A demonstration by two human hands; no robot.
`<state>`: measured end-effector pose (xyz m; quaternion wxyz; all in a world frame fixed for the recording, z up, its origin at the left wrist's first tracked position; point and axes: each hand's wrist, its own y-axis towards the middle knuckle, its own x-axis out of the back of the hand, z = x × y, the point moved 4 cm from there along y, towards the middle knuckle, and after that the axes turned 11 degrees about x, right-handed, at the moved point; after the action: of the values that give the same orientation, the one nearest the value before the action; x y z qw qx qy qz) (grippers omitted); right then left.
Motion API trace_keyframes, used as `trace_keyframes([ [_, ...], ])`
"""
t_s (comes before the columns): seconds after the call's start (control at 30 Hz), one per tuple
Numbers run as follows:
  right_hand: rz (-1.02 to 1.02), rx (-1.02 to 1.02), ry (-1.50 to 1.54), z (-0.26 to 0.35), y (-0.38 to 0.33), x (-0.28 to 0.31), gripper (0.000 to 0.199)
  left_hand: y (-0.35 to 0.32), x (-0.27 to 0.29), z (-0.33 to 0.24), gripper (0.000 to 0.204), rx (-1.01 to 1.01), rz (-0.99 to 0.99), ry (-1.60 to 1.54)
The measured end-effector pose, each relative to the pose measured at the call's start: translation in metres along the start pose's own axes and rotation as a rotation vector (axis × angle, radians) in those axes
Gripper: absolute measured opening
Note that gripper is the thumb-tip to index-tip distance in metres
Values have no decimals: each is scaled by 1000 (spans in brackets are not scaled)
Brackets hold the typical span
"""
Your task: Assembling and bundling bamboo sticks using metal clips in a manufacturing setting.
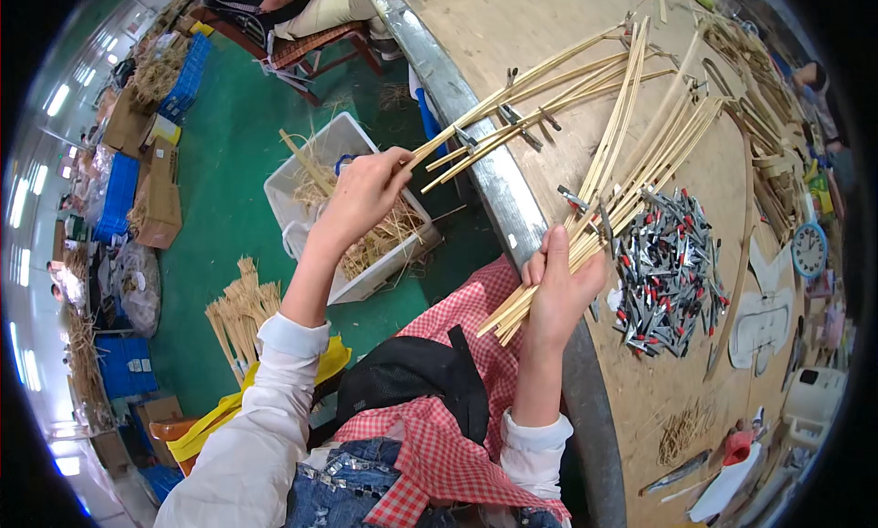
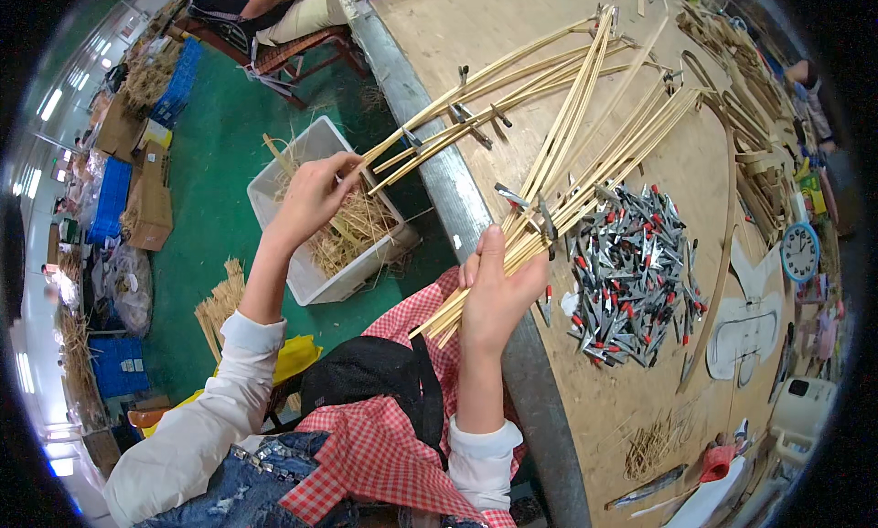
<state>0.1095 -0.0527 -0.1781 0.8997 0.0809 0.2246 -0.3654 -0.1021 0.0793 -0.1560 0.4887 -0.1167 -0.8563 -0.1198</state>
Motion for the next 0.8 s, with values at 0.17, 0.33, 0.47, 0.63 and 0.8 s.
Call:
trace_keyframes([
  [0.17,-9,84,-36,11,-2,0,9,9,9,-16,13,19,-216,-81],
  [0.33,-45,122,-26,20,-3,-2,8,43,-11,-10,14,-101,-209,-9],
  [0.47,-54,108,1,24,-3,6,13,55,-26,0,17,-22,-86,29],
  [0.63,-66,98,4,25,-3,12,12,58,-30,-9,19,133,38,-75],
  [0.8,-53,101,26,25,-4,10,12,73,-40,-2,24,-2,91,-79],
])
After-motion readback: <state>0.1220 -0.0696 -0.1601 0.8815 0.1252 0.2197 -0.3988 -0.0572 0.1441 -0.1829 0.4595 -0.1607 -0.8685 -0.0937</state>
